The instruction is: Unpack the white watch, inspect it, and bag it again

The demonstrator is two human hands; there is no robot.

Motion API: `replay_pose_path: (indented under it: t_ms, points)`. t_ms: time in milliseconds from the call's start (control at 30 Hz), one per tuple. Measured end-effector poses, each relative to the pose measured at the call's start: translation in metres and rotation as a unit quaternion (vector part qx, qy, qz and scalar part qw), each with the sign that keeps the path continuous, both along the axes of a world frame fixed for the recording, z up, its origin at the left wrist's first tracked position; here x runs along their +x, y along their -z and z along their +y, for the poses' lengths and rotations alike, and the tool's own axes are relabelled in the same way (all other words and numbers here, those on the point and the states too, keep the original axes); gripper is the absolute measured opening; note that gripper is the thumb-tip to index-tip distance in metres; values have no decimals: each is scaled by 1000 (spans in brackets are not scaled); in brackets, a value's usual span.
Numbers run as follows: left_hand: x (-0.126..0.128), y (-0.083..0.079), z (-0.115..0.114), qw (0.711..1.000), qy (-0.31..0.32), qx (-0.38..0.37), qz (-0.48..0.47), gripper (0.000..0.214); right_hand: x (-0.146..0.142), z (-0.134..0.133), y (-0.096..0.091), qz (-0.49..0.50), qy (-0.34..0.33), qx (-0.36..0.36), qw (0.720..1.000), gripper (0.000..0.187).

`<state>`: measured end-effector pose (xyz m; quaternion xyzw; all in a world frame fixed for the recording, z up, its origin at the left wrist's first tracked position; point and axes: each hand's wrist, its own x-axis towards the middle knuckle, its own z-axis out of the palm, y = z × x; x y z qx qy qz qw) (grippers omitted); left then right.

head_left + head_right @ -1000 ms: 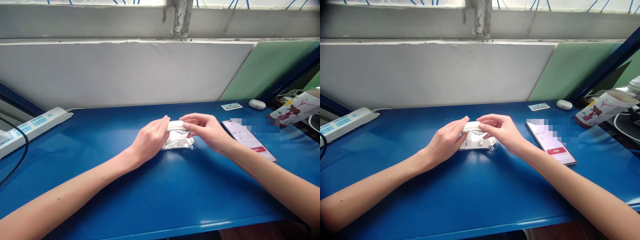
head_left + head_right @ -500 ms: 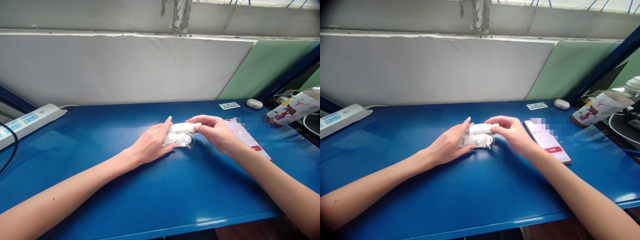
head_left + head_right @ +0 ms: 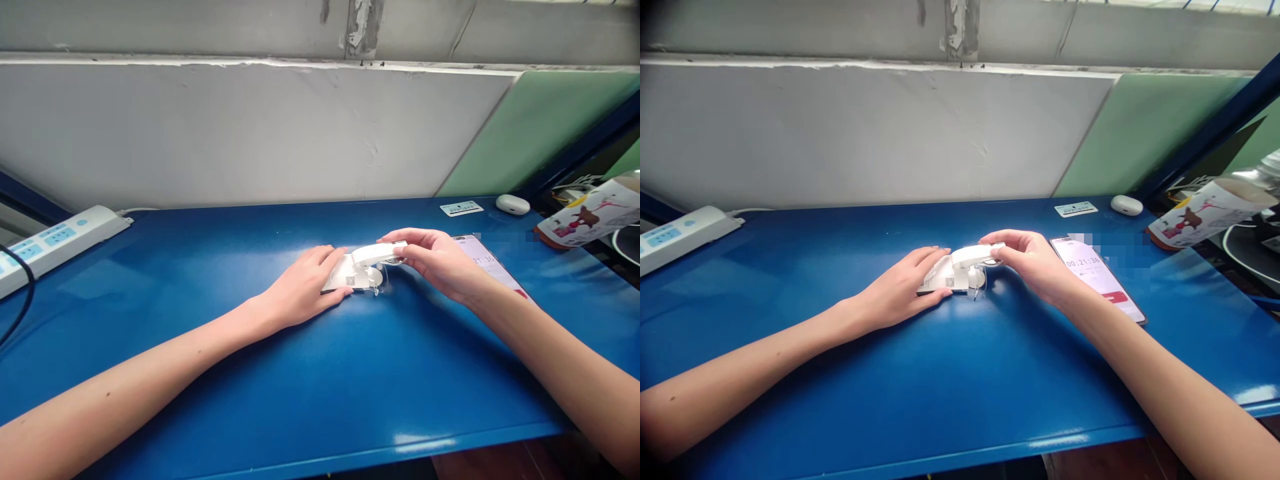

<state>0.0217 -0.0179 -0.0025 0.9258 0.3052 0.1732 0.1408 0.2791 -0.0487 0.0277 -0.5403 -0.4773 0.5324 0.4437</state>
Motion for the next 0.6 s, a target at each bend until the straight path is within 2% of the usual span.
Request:
replay_pose_path:
  t_ms: [233, 600]
  points:
    - [0, 0, -2, 1000, -22, 8, -3, 51, 10, 7, 6, -1, -6, -13, 1000, 21]
    - [0, 5, -2, 998, -32, 57, -23, 46, 24, 12, 2, -151, 1, 4, 989, 18]
